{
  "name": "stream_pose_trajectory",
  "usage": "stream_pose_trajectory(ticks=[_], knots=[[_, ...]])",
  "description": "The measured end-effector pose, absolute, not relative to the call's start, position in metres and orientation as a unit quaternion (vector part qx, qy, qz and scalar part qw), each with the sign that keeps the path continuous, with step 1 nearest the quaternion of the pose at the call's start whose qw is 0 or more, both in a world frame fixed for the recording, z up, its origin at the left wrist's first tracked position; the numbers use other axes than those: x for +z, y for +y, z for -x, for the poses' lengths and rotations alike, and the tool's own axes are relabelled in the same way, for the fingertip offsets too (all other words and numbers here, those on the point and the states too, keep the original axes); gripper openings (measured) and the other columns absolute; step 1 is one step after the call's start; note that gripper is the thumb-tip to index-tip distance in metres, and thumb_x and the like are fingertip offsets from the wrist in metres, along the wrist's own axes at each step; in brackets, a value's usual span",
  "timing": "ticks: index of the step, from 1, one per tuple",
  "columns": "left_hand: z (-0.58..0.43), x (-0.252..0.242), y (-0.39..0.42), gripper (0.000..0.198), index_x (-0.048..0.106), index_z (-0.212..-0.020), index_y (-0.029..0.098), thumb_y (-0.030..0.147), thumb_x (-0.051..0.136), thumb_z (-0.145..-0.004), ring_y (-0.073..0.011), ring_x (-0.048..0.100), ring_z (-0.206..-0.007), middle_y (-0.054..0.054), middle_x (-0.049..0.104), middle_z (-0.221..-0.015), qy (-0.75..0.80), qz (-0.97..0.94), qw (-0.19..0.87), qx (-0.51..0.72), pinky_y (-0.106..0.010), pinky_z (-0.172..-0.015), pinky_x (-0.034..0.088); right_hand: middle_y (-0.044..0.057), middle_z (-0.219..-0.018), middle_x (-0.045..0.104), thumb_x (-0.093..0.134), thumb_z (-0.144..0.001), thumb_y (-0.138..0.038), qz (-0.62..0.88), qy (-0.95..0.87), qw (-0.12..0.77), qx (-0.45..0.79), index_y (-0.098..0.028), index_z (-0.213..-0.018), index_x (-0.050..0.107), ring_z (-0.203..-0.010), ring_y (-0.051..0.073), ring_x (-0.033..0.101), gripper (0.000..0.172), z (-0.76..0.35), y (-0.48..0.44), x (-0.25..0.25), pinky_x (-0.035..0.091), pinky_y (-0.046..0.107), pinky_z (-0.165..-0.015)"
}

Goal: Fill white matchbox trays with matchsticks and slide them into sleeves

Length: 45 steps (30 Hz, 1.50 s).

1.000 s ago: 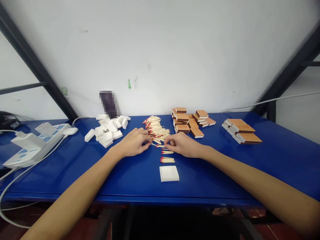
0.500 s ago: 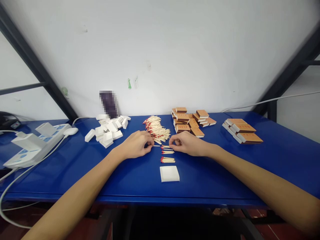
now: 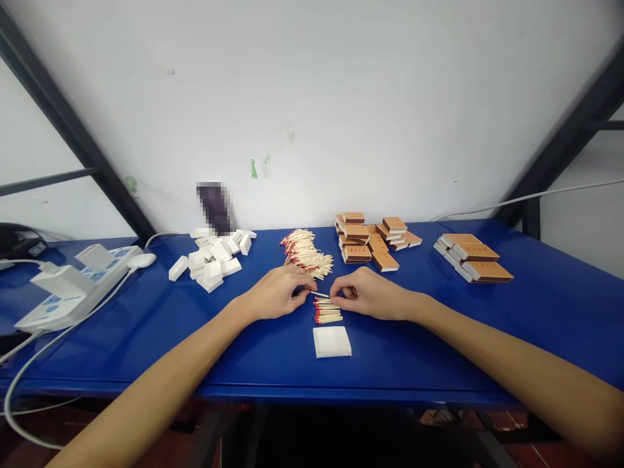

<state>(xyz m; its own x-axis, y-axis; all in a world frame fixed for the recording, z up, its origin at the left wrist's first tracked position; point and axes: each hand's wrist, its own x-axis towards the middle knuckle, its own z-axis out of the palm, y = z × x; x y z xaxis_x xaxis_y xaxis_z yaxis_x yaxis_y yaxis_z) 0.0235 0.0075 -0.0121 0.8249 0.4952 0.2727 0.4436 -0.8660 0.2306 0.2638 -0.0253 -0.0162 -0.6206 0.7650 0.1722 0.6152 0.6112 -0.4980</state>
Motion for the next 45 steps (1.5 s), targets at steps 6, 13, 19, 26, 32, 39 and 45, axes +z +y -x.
stream_pose_trajectory(ticks=[6,13,19,26,32,39,45], knots=[[-0.027,-0.012,0.005,0.021,0.067,-0.097,0.019,0.011,0.050,-0.088,-0.0154,0.062,-0.083,-0.003,0.069,-0.092,0.228,-0.954,0.102,0.166,-0.028,-0.081,0.047,-0.006,-0.052,0.045,0.062,-0.085,-0.033,0.398,-0.871,0.220,0.187,-0.017,-0.078,0.068,-0.048,0.009,0.037,0.018,-0.264,-0.026,-0.016,0.030,0.024,-0.054],[-0.031,-0.009,0.001,0.021,0.066,-0.100,0.019,0.011,0.052,-0.088,-0.0143,0.062,-0.083,-0.002,0.070,-0.093,0.225,-0.953,0.110,0.172,-0.026,-0.079,0.047,-0.006,-0.055,0.043,0.058,-0.089,-0.032,0.404,-0.866,0.231,0.181,-0.018,-0.089,0.069,-0.051,0.010,0.040,0.018,-0.267,-0.026,-0.016,0.030,0.024,-0.054],[-0.029,-0.008,-0.001,0.028,0.067,-0.101,0.019,0.007,0.051,-0.082,-0.0112,0.060,-0.072,0.001,0.070,-0.089,0.223,-0.946,0.133,0.192,-0.024,-0.072,0.048,-0.005,-0.057,0.049,0.055,-0.090,-0.031,0.387,-0.875,0.213,0.195,-0.019,-0.091,0.071,-0.052,0.010,0.040,0.020,-0.266,-0.026,-0.017,0.030,0.024,-0.054],[-0.016,-0.013,0.014,0.033,0.067,-0.104,0.019,0.005,0.048,-0.080,-0.0158,0.060,-0.085,-0.002,0.068,-0.092,0.249,-0.935,0.056,0.246,-0.029,-0.079,0.049,0.000,-0.066,0.062,0.053,-0.091,-0.030,0.393,-0.876,0.201,0.194,-0.017,-0.089,0.072,-0.056,0.011,0.048,0.023,-0.262,-0.030,-0.013,0.033,0.025,-0.057],[0.000,-0.008,0.028,0.024,0.068,-0.100,0.018,0.013,0.050,-0.085,-0.0206,0.055,-0.091,-0.007,0.063,-0.097,0.302,-0.929,-0.049,0.208,-0.035,-0.082,0.047,0.000,-0.069,0.065,0.053,-0.090,-0.025,0.392,-0.876,0.203,0.196,-0.018,-0.089,0.072,-0.058,0.011,0.050,0.020,-0.262,-0.030,-0.016,0.034,0.025,-0.058],[0.004,-0.003,0.027,0.017,0.070,-0.092,0.018,0.020,0.055,-0.086,-0.0197,0.054,-0.090,-0.006,0.061,-0.096,0.295,-0.937,-0.049,0.178,-0.034,-0.082,0.044,0.001,-0.070,0.065,0.052,-0.093,-0.029,0.406,-0.868,0.203,0.202,-0.019,-0.100,0.073,-0.059,0.012,0.051,0.025,-0.262,-0.027,-0.017,0.034,0.025,-0.058],[0.002,-0.003,0.028,0.016,0.071,-0.093,0.019,0.020,0.057,-0.086,-0.0198,0.055,-0.091,-0.006,0.062,-0.095,0.294,-0.941,-0.053,0.156,-0.034,-0.082,0.043,0.002,-0.074,0.067,0.051,-0.093,-0.030,0.393,-0.860,0.211,0.246,-0.018,-0.094,0.074,-0.061,0.012,0.052,0.026,-0.263,-0.029,-0.015,0.036,0.025,-0.058]])
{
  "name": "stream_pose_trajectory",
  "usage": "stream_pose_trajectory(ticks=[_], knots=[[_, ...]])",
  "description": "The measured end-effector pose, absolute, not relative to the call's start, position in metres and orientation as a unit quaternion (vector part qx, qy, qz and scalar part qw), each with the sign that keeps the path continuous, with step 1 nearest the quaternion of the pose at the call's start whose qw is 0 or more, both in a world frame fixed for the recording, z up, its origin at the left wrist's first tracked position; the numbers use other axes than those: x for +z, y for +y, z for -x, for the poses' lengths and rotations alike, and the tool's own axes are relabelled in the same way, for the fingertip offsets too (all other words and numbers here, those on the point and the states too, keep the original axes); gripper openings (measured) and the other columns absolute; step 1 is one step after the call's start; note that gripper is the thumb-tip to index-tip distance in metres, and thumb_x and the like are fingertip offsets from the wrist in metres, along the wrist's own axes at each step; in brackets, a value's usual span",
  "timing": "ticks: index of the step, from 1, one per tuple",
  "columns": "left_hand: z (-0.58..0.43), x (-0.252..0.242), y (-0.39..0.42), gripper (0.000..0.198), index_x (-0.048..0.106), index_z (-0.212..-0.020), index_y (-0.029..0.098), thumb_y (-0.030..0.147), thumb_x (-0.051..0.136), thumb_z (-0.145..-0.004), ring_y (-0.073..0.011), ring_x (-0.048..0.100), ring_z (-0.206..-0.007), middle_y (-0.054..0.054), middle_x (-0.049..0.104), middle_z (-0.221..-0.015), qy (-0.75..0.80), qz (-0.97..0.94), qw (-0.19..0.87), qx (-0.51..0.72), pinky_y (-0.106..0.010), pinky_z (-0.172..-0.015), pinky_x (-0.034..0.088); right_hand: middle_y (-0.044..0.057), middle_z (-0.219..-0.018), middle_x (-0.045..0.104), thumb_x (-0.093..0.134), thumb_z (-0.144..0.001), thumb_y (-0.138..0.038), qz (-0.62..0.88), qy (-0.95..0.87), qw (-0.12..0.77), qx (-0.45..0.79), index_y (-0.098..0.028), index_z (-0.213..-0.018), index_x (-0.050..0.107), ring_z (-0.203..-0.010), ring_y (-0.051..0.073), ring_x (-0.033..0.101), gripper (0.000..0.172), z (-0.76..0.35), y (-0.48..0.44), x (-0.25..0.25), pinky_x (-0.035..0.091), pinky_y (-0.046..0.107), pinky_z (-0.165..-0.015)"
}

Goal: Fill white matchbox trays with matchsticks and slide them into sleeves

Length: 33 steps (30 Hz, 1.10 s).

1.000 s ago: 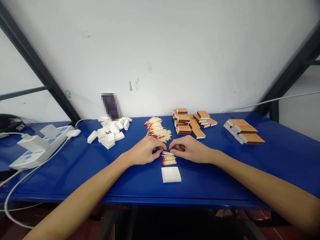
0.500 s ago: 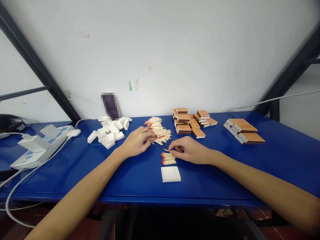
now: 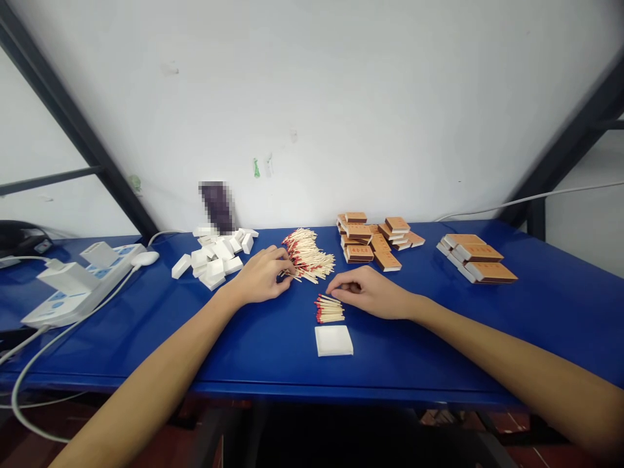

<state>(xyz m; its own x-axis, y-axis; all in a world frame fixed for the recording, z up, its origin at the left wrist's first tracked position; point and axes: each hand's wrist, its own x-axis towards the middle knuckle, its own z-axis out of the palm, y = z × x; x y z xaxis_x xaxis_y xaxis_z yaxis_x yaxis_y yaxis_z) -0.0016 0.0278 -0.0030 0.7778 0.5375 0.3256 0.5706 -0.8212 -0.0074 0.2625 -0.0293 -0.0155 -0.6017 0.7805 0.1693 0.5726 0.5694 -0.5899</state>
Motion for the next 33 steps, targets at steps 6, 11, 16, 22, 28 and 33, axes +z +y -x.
stream_pose_trajectory(ticks=[6,11,16,22,28,33], knots=[[0.003,-0.004,0.029,0.016,0.071,-0.093,0.019,0.022,0.057,-0.087,-0.0205,0.055,-0.091,-0.006,0.062,-0.095,-0.312,0.937,0.062,-0.146,-0.035,-0.082,0.043,-0.002,-0.062,0.058,0.053,-0.091,-0.034,0.433,-0.822,0.272,0.249,-0.017,-0.097,0.073,-0.054,0.011,0.046,0.027,-0.258,-0.013,-0.022,0.033,0.024,-0.053],[0.003,-0.004,0.028,0.014,0.070,-0.089,0.019,0.022,0.056,-0.087,-0.0205,0.055,-0.091,-0.005,0.061,-0.094,-0.303,0.942,0.054,-0.134,-0.035,-0.083,0.042,-0.004,-0.052,0.052,0.061,-0.085,-0.037,0.461,-0.829,0.258,0.185,-0.017,-0.079,0.072,-0.049,0.010,0.044,0.023,-0.242,0.002,-0.028,0.031,0.024,-0.053],[0.002,-0.003,0.026,0.014,0.070,-0.090,0.019,0.022,0.057,-0.087,-0.0202,0.054,-0.091,-0.005,0.062,-0.095,-0.305,0.943,0.038,-0.127,-0.034,-0.084,0.041,-0.004,-0.050,0.053,0.064,-0.083,-0.035,0.466,-0.834,0.251,0.154,-0.018,-0.072,0.072,-0.048,0.010,0.043,0.021,-0.230,0.006,-0.028,0.031,0.024,-0.054],[0.001,-0.001,0.023,0.015,0.071,-0.087,0.019,0.022,0.056,-0.087,-0.0199,0.054,-0.091,-0.005,0.062,-0.093,-0.302,0.944,0.004,-0.130,-0.033,-0.082,0.041,-0.003,-0.050,0.054,0.062,-0.083,-0.029,0.470,-0.836,0.238,0.155,-0.018,-0.072,0.072,-0.048,0.010,0.043,0.019,-0.233,0.003,-0.026,0.032,0.024,-0.053],[0.000,-0.002,0.022,0.013,0.070,-0.084,0.020,0.022,0.058,-0.084,-0.0189,0.054,-0.090,-0.004,0.062,-0.092,-0.300,0.943,-0.038,-0.138,-0.032,-0.082,0.043,-0.001,-0.058,0.061,0.060,-0.085,-0.030,0.477,-0.835,0.213,0.172,-0.017,-0.077,0.073,-0.052,0.011,0.049,0.021,-0.251,-0.006,-0.022,0.033,0.025,-0.054],[-0.004,0.000,0.017,0.015,0.070,-0.084,0.019,0.023,0.056,-0.085,-0.0196,0.055,-0.090,-0.005,0.063,-0.092,-0.281,0.947,-0.055,-0.142,-0.033,-0.083,0.044,0.001,-0.060,0.062,0.061,-0.085,-0.033,0.476,-0.829,0.222,0.193,-0.017,-0.081,0.074,-0.054,0.012,0.051,0.021,-0.261,-0.010,-0.021,0.035,0.026,-0.055]])
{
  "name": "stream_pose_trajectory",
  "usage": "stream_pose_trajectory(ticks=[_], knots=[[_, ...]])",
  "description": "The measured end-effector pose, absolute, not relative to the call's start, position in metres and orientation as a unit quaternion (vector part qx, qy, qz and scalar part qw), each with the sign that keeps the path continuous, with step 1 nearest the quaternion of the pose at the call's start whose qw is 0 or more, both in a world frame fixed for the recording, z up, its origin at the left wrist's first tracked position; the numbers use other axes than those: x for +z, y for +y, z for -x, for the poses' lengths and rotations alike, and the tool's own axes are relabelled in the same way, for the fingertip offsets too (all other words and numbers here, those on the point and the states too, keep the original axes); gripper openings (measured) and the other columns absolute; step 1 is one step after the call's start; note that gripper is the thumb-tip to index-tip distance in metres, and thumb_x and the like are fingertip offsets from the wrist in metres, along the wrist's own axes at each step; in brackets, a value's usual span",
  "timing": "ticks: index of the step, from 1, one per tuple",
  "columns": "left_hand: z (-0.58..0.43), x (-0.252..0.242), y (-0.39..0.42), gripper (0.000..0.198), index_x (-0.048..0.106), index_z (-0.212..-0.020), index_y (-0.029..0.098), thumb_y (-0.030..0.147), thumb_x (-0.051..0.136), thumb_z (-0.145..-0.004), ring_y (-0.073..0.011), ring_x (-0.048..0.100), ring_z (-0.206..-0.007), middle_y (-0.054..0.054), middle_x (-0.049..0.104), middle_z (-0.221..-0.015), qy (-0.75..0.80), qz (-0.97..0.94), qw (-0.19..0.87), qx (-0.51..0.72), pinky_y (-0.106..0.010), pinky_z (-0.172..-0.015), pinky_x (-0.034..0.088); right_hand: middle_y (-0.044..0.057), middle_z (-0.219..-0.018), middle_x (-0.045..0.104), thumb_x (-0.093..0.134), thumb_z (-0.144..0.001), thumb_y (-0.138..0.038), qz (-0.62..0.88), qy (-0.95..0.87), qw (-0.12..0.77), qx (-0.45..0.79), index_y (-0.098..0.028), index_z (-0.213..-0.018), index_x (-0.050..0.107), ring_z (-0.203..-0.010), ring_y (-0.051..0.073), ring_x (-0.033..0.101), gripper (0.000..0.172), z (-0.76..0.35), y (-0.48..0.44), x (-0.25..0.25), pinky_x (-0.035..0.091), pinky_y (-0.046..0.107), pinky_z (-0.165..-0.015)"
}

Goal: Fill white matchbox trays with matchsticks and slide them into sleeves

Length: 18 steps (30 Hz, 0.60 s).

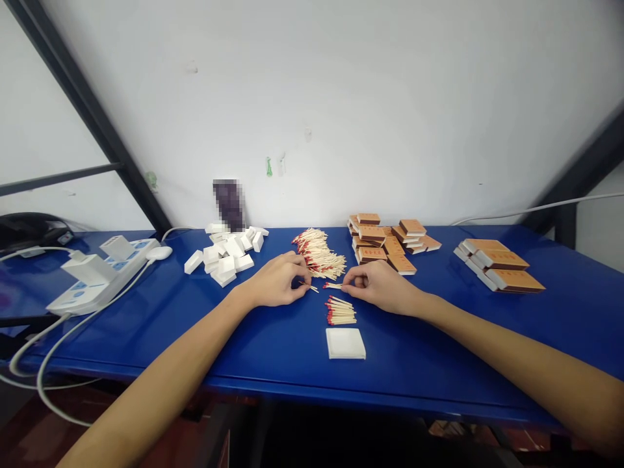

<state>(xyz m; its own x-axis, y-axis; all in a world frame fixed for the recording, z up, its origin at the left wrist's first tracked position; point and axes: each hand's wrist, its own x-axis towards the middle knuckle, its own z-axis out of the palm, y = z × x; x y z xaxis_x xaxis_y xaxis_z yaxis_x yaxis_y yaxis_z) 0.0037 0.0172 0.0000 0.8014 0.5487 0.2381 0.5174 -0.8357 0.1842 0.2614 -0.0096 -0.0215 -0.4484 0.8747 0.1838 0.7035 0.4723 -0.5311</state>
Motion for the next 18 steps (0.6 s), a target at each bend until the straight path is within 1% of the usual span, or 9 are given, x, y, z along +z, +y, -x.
stream_pose_trajectory(ticks=[5,8,11,15,18], knots=[[-0.0049,-0.0011,0.0166,0.016,0.071,-0.089,0.019,0.024,0.056,-0.087,-0.0196,0.055,-0.092,-0.005,0.064,-0.094,0.287,-0.946,0.055,0.137,-0.033,-0.084,0.045,-0.001,-0.060,0.058,0.062,-0.084,-0.034,0.471,-0.830,0.214,0.207,-0.017,-0.080,0.072,-0.055,0.012,0.049,0.021,-0.2653,-0.0119,-0.0197,0.034,0.025,-0.054],[-0.0041,-0.0020,0.0179,0.016,0.071,-0.096,0.020,0.024,0.058,-0.087,-0.0198,0.056,-0.094,-0.004,0.065,-0.096,0.292,-0.944,0.055,0.141,-0.033,-0.084,0.045,-0.002,-0.060,0.057,0.063,-0.084,-0.033,0.468,-0.832,0.220,0.200,-0.017,-0.087,0.071,-0.055,0.012,0.049,0.018,-0.2654,-0.0119,-0.0197,0.034,0.025,-0.055],[-0.0033,-0.0025,0.0191,0.016,0.071,-0.095,0.020,0.024,0.059,-0.087,-0.0199,0.056,-0.094,-0.004,0.065,-0.095,0.295,-0.943,0.054,0.141,-0.033,-0.084,0.044,-0.002,-0.061,0.057,0.061,-0.085,-0.032,0.464,-0.837,0.212,0.198,-0.019,-0.094,0.073,-0.056,0.012,0.049,0.020,-0.2650,-0.0115,-0.0198,0.034,0.025,-0.056],[-0.0024,-0.0040,0.0217,0.015,0.071,-0.093,0.020,0.023,0.057,-0.088,-0.0195,0.055,-0.093,-0.004,0.064,-0.094,0.294,-0.944,0.046,0.141,-0.033,-0.083,0.044,0.000,-0.065,0.061,0.059,-0.087,-0.031,0.459,-0.840,0.202,0.205,-0.019,-0.090,0.073,-0.059,0.013,0.051,0.019,-0.2641,-0.0124,-0.0187,0.035,0.025,-0.058],[-0.0016,-0.0063,0.0246,0.016,0.071,-0.093,0.020,0.023,0.055,-0.090,-0.0192,0.054,-0.090,-0.004,0.063,-0.091,0.296,-0.944,0.026,0.144,-0.032,-0.080,0.043,0.000,-0.065,0.061,0.059,-0.086,-0.030,0.460,-0.838,0.205,0.208,-0.018,-0.086,0.071,-0.060,0.013,0.051,0.017,-0.2631,-0.0138,-0.0171,0.035,0.025,-0.057]])
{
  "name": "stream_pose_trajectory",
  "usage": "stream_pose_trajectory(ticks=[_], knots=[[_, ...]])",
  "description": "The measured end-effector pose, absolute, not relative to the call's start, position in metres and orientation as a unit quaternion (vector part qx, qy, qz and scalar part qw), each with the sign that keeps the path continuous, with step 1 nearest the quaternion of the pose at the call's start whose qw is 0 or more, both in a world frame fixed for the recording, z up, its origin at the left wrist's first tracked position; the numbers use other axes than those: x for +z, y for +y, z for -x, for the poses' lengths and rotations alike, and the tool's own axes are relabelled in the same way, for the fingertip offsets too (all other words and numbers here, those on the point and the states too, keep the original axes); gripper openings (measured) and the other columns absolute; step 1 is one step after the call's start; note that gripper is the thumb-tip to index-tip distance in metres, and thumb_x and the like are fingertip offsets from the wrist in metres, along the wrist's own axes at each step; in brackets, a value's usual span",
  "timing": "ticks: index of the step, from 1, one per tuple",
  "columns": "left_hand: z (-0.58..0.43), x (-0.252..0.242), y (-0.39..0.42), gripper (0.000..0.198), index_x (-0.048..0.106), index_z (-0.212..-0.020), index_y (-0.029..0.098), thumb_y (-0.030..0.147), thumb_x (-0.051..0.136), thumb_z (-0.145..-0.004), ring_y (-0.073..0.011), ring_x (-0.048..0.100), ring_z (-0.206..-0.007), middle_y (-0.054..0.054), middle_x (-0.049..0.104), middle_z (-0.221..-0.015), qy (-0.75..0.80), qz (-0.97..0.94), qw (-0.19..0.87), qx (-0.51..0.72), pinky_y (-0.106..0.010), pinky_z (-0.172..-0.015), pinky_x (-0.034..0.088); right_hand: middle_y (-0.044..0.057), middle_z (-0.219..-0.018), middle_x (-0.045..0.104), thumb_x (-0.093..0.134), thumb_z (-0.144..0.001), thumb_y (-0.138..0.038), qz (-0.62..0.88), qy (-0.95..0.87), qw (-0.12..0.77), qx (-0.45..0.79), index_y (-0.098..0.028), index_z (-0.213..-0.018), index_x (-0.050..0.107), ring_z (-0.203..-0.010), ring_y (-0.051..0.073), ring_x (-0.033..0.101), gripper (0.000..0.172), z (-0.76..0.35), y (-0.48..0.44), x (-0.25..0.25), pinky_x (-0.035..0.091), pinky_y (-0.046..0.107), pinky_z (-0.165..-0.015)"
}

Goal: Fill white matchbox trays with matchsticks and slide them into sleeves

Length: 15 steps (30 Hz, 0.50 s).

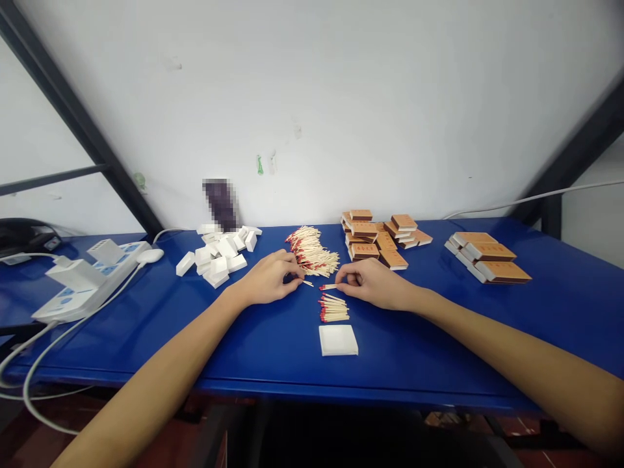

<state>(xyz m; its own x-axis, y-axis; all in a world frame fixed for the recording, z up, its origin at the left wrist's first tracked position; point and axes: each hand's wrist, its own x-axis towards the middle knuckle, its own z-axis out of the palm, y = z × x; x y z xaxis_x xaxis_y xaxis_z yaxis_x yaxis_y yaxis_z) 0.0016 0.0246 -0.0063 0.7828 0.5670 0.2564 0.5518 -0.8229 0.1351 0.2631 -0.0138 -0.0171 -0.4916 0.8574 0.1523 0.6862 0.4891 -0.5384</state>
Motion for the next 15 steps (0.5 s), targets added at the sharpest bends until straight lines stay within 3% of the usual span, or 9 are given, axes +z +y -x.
stream_pose_trajectory(ticks=[15], knots=[[-0.012,-0.006,0.017,0.017,0.066,-0.095,0.018,0.023,0.050,-0.095,-0.0181,0.056,-0.092,-0.004,0.066,-0.093,0.270,-0.941,0.020,0.201,-0.032,-0.084,0.045,-0.002,-0.060,0.057,0.058,-0.086,-0.026,0.476,-0.835,0.202,0.190,-0.018,-0.082,0.067,-0.055,0.011,0.048,0.013,-0.259,-0.016,-0.017,0.033,0.024,-0.056]])
